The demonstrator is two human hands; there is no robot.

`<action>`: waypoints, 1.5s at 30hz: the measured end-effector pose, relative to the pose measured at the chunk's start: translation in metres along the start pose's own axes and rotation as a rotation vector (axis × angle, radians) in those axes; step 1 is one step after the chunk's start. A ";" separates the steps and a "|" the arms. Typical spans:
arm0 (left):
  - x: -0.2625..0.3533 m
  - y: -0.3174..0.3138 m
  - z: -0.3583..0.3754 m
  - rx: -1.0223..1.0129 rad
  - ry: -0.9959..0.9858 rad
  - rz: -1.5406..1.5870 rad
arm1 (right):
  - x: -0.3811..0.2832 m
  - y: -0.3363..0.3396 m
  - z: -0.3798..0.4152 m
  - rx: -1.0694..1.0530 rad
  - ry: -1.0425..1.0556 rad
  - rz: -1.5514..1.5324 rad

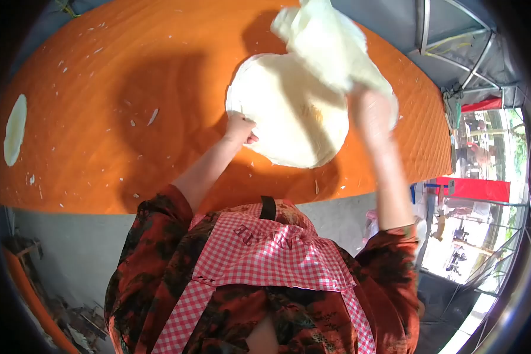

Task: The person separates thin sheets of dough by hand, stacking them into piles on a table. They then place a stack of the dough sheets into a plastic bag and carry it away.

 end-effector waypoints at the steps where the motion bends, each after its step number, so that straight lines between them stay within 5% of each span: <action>1: -0.003 -0.002 0.001 -0.001 -0.002 0.018 | -0.015 -0.035 0.029 -0.141 -0.050 -0.066; 5: 0.000 -0.006 0.015 0.053 0.011 0.005 | -0.077 -0.149 0.123 -0.269 -0.065 -0.417; 8: -0.004 -0.001 0.010 0.048 0.047 0.070 | -0.078 -0.156 0.129 -0.117 -0.083 -0.473; 11: -0.010 -0.001 0.007 0.037 0.030 0.118 | -0.068 -0.139 0.111 -0.411 -0.120 -0.273; 19: 0.015 -0.016 0.026 0.001 -0.074 0.041 | -0.102 -0.146 0.139 -0.162 -0.142 -0.436; 22: 0.013 -0.024 0.028 -0.091 0.020 0.312 | -0.096 -0.165 0.143 -0.207 -0.193 -0.487; 25: 0.012 -0.017 0.031 0.071 -0.123 0.265 | -0.067 -0.148 0.096 -0.539 -0.340 -0.483; 27: -0.014 0.012 -0.009 0.426 -0.728 -0.300 | -0.008 -0.151 0.053 -0.492 -0.428 -0.534; 28: -0.007 0.025 -0.005 0.512 -0.757 -0.373 | 0.025 -0.140 0.028 -0.506 -0.487 -0.625; 30: -0.002 0.036 -0.002 0.448 -0.604 -0.402 | 0.041 -0.077 -0.015 -0.262 -0.229 -0.430; 33: 0.005 0.039 0.007 0.417 -0.492 -0.305 | 0.014 -0.039 -0.005 -0.225 -0.053 -0.118; 35: 0.010 0.038 0.008 0.413 -0.456 -0.260 | -0.034 -0.047 0.035 -0.121 -0.038 -0.157; 40: 0.011 0.039 0.005 0.425 -0.331 -0.463 | -0.093 -0.152 0.130 -0.247 -0.071 -0.503; 42: 0.016 0.042 0.013 0.316 -0.245 -0.209 | -0.098 -0.153 0.138 -0.145 -0.074 -0.529; 45: 0.021 0.032 0.034 0.228 -0.203 0.080 | -0.083 -0.144 0.123 -0.280 -0.099 -0.561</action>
Point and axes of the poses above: each hand's wrist, its own z-axis away from the middle knuckle, its own y-axis out of the back of the hand, x = y × z, the point moved 3 cm from there along -z, towards the middle knuckle, and after that the axes turned 3 degrees about x, right-handed, at the moved point
